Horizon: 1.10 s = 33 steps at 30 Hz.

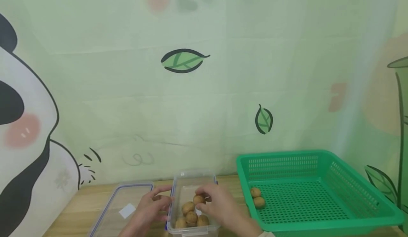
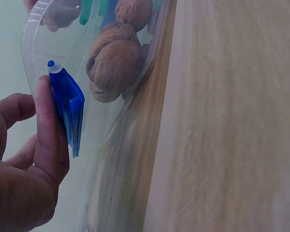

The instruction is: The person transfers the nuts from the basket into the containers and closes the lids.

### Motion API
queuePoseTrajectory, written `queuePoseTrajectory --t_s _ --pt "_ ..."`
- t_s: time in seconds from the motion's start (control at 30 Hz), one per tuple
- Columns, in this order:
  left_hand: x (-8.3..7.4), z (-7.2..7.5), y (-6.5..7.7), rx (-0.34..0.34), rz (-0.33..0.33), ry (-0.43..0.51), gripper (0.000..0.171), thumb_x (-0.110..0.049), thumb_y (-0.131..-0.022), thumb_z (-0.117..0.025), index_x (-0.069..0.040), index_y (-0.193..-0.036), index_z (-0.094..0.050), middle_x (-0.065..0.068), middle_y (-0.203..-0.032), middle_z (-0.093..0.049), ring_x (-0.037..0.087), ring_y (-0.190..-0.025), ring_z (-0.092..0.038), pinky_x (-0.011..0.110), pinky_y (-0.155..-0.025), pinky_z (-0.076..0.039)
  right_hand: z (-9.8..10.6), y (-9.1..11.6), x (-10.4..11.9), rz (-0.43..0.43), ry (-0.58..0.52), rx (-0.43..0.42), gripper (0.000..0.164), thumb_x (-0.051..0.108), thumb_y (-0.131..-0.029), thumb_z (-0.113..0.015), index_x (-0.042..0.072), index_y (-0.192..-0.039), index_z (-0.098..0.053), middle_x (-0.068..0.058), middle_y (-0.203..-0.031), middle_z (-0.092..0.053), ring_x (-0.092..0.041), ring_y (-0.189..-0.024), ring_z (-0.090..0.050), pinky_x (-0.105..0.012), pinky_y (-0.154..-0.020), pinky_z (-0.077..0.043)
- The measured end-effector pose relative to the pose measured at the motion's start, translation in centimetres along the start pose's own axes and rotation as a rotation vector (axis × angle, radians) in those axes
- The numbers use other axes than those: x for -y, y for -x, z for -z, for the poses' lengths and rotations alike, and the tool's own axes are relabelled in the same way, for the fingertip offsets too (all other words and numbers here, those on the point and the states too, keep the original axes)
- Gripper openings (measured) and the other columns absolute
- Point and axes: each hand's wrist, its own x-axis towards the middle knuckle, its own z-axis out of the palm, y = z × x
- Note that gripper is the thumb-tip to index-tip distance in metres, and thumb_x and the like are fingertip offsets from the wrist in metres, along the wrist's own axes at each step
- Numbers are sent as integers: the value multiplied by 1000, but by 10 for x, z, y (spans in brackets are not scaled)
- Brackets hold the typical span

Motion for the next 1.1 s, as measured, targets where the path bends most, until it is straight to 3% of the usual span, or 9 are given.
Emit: queuePoseTrajectory --t_s 0.23,0.53,1.1 --pt "-1 0 1 -5 -1 -6 57 -11 -96 -75 3 -147 -54 17 -113 -69 24 -86 -67 36 -66 -68 -10 0 -8 66 93 -5 25 -1 -88 -83 -3 -111 -74 -11 -108 -74 -33 -98 -74 -34 -83 -66" --pt "0 0 2 -10 -5 -10 57 -10 -96 -75 4 -147 -54 17 -111 -69 24 -85 -67 36 -66 -68 -18 1 -15 154 237 -38 24 -3 -85 -85 1 -106 -74 -4 -102 -72 -19 -94 -69 -31 -81 -64" --pt "-1 -1 1 -15 5 -6 58 -9 -97 -75 4 -149 -53 18 -112 -68 24 -86 -67 35 -65 -67 -20 0 -15 124 321 35 23 3 -89 -85 5 -110 -75 -2 -107 -74 -15 -99 -68 -33 -84 -63"
